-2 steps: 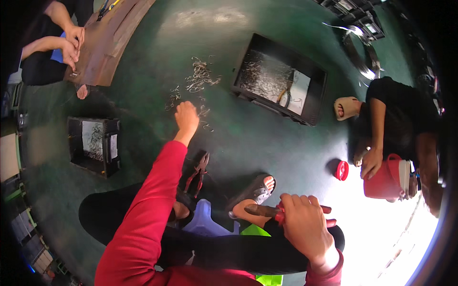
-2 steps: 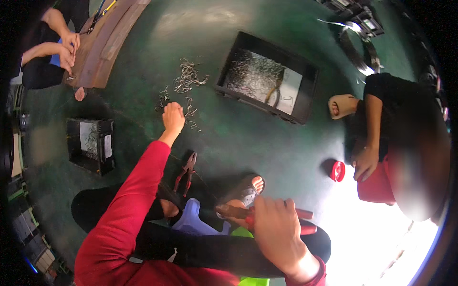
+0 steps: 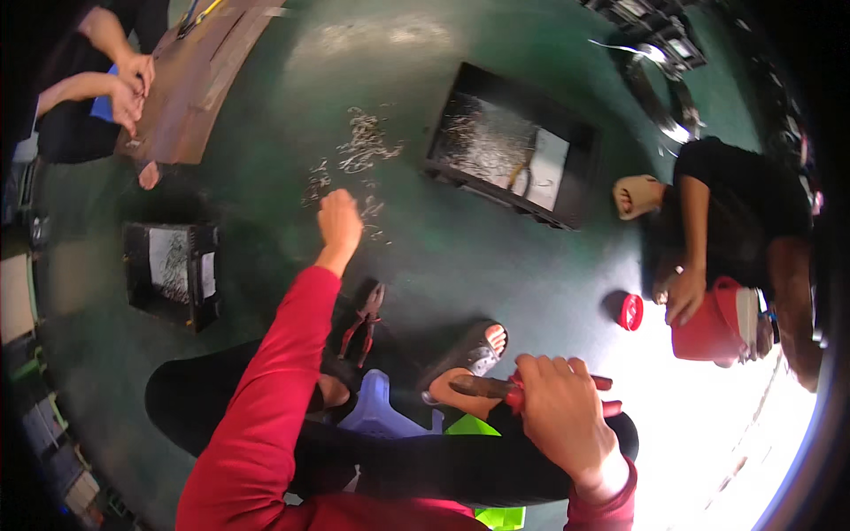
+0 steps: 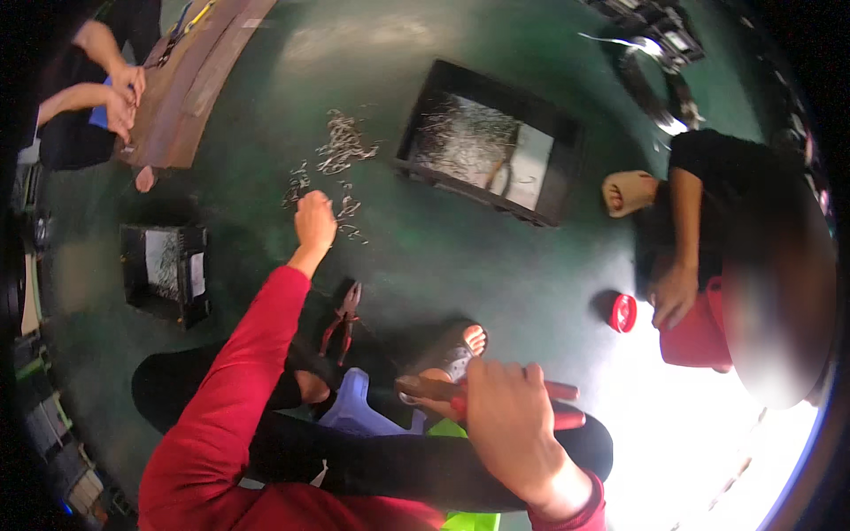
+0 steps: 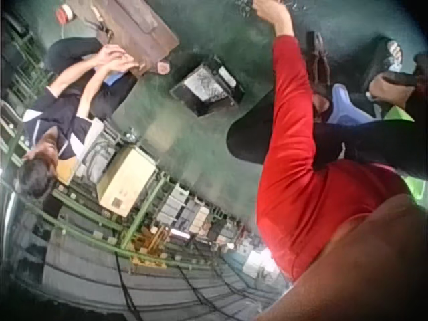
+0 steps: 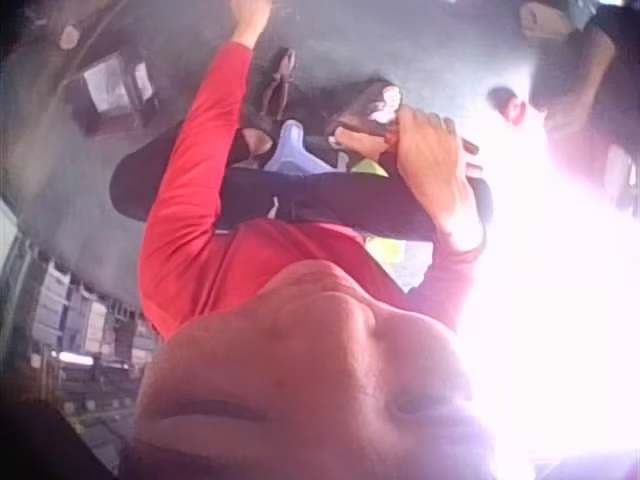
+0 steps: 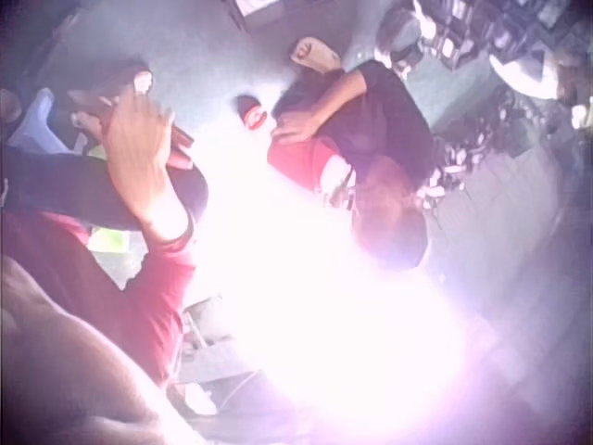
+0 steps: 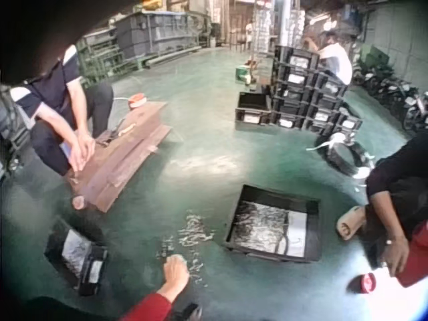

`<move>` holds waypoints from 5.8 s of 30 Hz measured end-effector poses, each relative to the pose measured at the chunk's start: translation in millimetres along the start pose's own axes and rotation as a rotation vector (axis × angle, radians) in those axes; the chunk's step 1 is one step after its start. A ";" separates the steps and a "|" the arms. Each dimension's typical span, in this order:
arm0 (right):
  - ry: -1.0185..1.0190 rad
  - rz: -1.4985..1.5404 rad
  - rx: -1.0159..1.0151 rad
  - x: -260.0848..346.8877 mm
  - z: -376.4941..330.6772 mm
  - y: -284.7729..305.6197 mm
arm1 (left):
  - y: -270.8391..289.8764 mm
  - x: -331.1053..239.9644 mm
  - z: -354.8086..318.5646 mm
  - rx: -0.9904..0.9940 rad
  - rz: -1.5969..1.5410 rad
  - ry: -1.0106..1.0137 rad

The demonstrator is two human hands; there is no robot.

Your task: The person sits on a low stool and repeatedly picks up small metal wire pieces from the floor, cuts them with red-handled pliers, and drops the cut pieces into a black plastic bin. The person continues this repetitive cutting and sorting process throughout the clip.

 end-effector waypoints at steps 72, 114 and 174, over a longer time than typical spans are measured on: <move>-0.031 -0.107 -0.185 13.0 -30.9 38.6 | 17.4 -68.3 -54.8 0.125 -0.339 -0.426; -0.002 0.834 -0.101 47.2 23.4 49.4 | 364.0 -156.5 -19.3 0.194 -1.369 0.127; 0.032 0.555 -0.537 39.7 26.7 53.6 | 357.1 -171.2 -40.4 0.198 -1.208 -0.040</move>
Point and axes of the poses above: each hand's wrist, its own z-axis towards the middle knuckle, its own y-axis out of the back of the hand, x = y × z, the point moved 7 cm from there along z, towards the middle knuckle, and after that the axes turned 11 degrees about -x, right-handed, at the moved point
